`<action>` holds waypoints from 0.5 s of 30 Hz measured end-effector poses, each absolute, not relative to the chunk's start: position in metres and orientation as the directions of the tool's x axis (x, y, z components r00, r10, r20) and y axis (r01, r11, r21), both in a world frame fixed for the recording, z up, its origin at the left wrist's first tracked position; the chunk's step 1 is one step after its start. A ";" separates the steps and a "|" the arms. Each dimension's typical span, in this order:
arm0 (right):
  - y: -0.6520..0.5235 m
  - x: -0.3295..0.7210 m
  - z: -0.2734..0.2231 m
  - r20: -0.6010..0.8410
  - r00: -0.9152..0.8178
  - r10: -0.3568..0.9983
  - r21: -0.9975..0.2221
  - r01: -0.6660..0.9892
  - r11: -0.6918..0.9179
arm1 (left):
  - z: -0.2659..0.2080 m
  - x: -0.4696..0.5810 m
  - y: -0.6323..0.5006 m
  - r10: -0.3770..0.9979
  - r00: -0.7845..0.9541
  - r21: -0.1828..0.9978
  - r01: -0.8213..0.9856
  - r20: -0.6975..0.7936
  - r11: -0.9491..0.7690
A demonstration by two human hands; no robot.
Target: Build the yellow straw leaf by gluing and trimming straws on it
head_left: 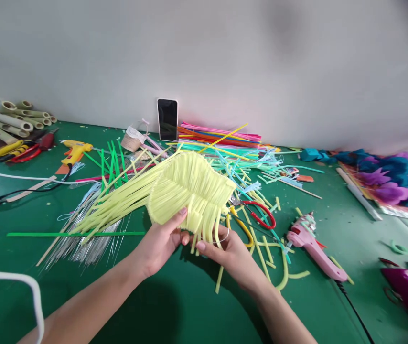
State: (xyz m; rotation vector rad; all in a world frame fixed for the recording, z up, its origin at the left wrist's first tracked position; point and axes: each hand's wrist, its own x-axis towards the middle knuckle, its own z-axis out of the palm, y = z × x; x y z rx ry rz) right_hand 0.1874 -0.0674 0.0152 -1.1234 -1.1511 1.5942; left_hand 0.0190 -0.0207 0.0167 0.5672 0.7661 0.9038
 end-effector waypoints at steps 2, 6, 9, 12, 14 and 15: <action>-0.067 0.184 0.014 -0.179 -0.210 0.961 -0.971 -0.117 -0.206 | 0.018 0.020 -0.022 0.847 0.417 0.709 -0.484 -0.328 0.513; -0.066 0.179 0.006 -0.138 -0.117 0.983 -0.990 0.009 -0.138 | 0.018 0.020 -0.022 0.823 0.455 0.665 -0.503 -0.339 0.552; -0.066 0.179 -0.001 -0.124 -0.101 0.987 -0.991 0.062 -0.118 | 0.016 0.019 -0.021 0.799 0.478 0.650 -0.484 -0.364 0.586; -0.067 0.180 -0.005 -0.118 -0.103 0.988 -0.988 0.108 -0.107 | 0.015 0.017 -0.021 0.807 0.482 0.644 -0.505 -0.342 0.575; -0.067 0.181 -0.006 -0.113 -0.107 0.988 -0.986 0.134 -0.098 | 0.017 0.017 -0.022 0.800 0.494 0.614 -0.528 -0.340 0.587; -0.067 0.182 -0.006 -0.110 -0.109 0.988 -0.985 0.146 -0.093 | 0.018 0.016 -0.022 0.785 0.512 0.586 -0.534 -0.349 0.609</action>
